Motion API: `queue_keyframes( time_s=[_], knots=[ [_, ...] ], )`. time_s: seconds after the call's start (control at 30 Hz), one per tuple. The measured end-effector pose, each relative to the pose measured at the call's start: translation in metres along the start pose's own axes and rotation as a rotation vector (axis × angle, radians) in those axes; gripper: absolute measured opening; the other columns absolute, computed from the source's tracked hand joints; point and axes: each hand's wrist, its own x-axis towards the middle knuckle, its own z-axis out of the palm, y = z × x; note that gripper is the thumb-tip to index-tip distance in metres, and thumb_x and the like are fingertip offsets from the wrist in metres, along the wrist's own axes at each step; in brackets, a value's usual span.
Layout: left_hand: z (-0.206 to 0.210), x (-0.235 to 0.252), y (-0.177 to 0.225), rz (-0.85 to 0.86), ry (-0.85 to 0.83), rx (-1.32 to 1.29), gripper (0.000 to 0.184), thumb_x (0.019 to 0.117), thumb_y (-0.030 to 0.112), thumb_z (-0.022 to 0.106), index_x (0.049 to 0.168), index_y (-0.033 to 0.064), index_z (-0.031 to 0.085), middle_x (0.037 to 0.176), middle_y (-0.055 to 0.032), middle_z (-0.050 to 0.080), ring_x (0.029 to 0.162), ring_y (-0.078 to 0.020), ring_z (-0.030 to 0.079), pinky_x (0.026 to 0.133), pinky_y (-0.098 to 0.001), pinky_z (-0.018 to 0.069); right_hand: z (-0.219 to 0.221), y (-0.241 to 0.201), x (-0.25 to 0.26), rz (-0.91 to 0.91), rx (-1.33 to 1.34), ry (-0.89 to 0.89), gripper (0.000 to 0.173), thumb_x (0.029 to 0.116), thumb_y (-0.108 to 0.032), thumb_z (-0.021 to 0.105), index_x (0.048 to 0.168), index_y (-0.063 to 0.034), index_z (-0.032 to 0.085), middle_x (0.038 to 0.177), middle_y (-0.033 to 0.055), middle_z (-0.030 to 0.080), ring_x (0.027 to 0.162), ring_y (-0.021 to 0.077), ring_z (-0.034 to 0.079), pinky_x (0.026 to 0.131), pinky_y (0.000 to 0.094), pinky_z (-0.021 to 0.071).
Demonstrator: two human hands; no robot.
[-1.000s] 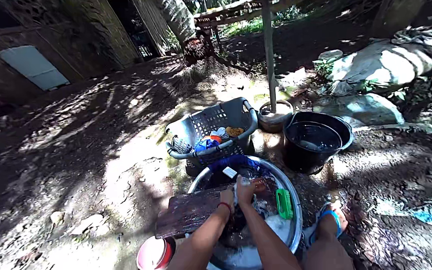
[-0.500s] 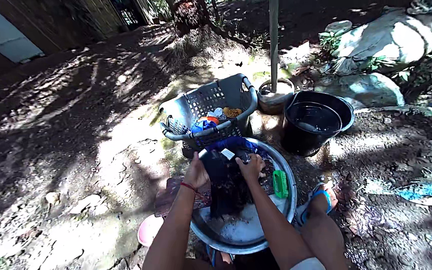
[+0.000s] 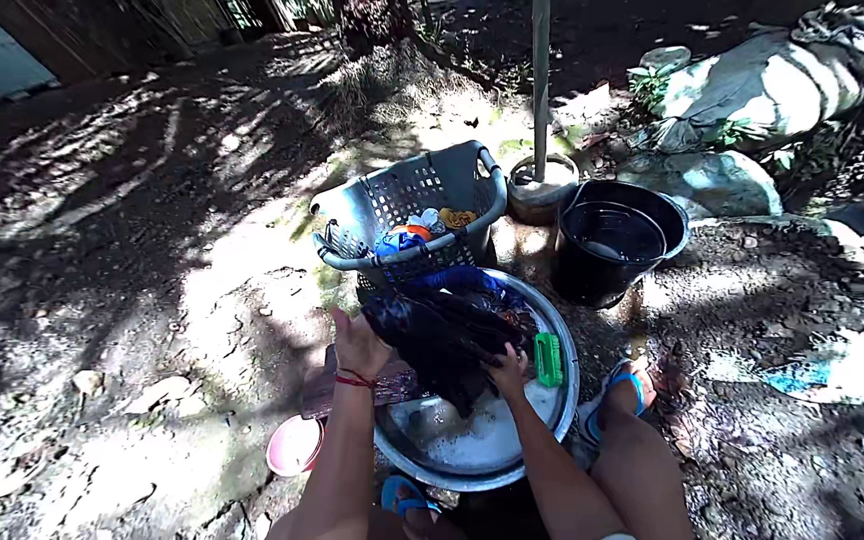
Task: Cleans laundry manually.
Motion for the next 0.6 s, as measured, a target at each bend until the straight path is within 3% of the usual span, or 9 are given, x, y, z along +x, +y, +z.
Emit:
queue_keyframes(
  time_s=[0.1, 0.13, 0.2, 0.27, 0.33, 0.37, 0.43, 0.5, 0.6],
  knots=[
    [-0.021, -0.001, -0.04, 0.011, 0.279, -0.044, 0.076, 0.1032, 0.068, 0.014, 0.153, 0.014, 0.034, 0.143, -0.0091, 0.054, 0.129, -0.0207, 0.054, 0.105, -0.0484, 0.0482, 0.011, -0.091, -0.025, -0.124, 0.395, -0.024, 0.056, 0.0977, -0.007, 0.063, 0.145, 0.0158, 0.044, 0.156, 0.0346, 0.037, 0.148, 0.0399, 0.037, 0.122, 0.0448, 0.0308],
    [-0.014, -0.007, -0.056, -0.089, 0.386, 0.009, 0.066, 0.109, 0.055, 0.015, 0.152, 0.0108, 0.036, 0.143, -0.0121, 0.054, 0.127, -0.0222, 0.055, 0.104, -0.0478, 0.0485, 0.018, -0.119, -0.041, -0.197, 0.459, -0.028, 0.051, 0.0981, -0.006, 0.063, 0.141, 0.0169, 0.048, 0.147, 0.0357, 0.048, 0.14, 0.0385, 0.048, 0.118, 0.0434, 0.0372],
    [0.017, -0.021, -0.068, -0.307, 0.53, 0.147, 0.045, 0.1141, 0.027, 0.019, 0.143, 0.0036, 0.044, 0.133, -0.014, 0.056, 0.118, -0.0203, 0.056, 0.098, -0.0376, 0.0469, 0.037, -0.152, -0.072, -0.35, 0.43, 0.066, 0.033, 0.0944, -0.006, 0.066, 0.118, 0.0173, 0.066, 0.117, 0.032, 0.069, 0.112, 0.0366, 0.067, 0.103, 0.0471, 0.05],
    [0.033, -0.045, -0.068, -0.424, 0.403, 0.403, 0.043, 0.1128, 0.008, 0.026, 0.152, -0.0081, 0.034, 0.154, -0.0242, 0.043, 0.14, -0.0278, 0.045, 0.116, -0.0368, 0.0342, 0.048, -0.155, -0.086, -0.363, 0.321, 0.25, 0.023, 0.0912, -0.008, 0.069, 0.096, 0.0141, 0.073, 0.094, 0.027, 0.074, 0.089, 0.0363, 0.073, 0.088, 0.0512, 0.0557],
    [0.028, -0.059, -0.104, -0.23, 0.262, 0.71, 0.039, 0.1111, 0.009, 0.035, 0.137, -0.0174, 0.047, 0.137, -0.0355, 0.054, 0.126, -0.0382, 0.056, 0.106, -0.0436, 0.0457, 0.03, -0.142, -0.07, -0.149, 0.222, 0.256, 0.032, 0.1005, -0.015, 0.063, 0.104, 0.0162, 0.071, 0.099, 0.032, 0.072, 0.098, 0.0426, 0.071, 0.096, 0.0536, 0.0527],
    [0.033, -0.062, -0.11, -0.249, 0.218, 0.763, 0.037, 0.1112, 0.011, 0.035, 0.133, -0.0137, 0.052, 0.131, -0.0314, 0.058, 0.121, -0.0349, 0.058, 0.102, -0.044, 0.0477, 0.016, -0.135, -0.058, -0.029, 0.183, 0.237, 0.037, 0.1038, -0.018, 0.06, 0.109, 0.017, 0.069, 0.106, 0.0344, 0.07, 0.106, 0.0452, 0.068, 0.101, 0.0549, 0.0488],
    [0.046, -0.063, -0.107, -0.378, 0.204, 0.659, 0.039, 0.1131, 0.015, 0.029, 0.135, -0.0098, 0.051, 0.133, -0.0264, 0.056, 0.121, -0.0304, 0.055, 0.104, -0.0444, 0.0448, 0.007, -0.123, -0.047, 0.064, 0.202, 0.289, 0.037, 0.1035, -0.019, 0.061, 0.101, 0.0167, 0.069, 0.098, 0.0328, 0.069, 0.097, 0.0419, 0.067, 0.094, 0.0534, 0.0497],
    [0.045, -0.056, -0.106, -0.37, 0.285, 0.479, 0.036, 0.1124, 0.012, 0.028, 0.131, -0.0071, 0.052, 0.125, -0.0217, 0.058, 0.113, -0.0245, 0.057, 0.098, -0.0391, 0.0469, 0.011, -0.129, -0.065, -0.017, 0.262, 0.275, 0.032, 0.1022, -0.016, 0.062, 0.093, 0.0134, 0.071, 0.087, 0.0265, 0.07, 0.086, 0.0335, 0.068, 0.088, 0.0496, 0.0523],
    [0.036, -0.049, -0.088, -0.423, 0.339, 0.22, 0.045, 0.1137, 0.015, 0.018, 0.144, -0.0065, 0.042, 0.141, -0.0236, 0.05, 0.122, -0.025, 0.052, 0.105, -0.0366, 0.0415, 0.031, -0.132, -0.089, -0.312, 0.264, 0.302, 0.025, 0.0951, -0.01, 0.065, 0.085, 0.011, 0.073, 0.077, 0.0192, 0.072, 0.074, 0.022, 0.07, 0.077, 0.0407, 0.0564]
  ],
)
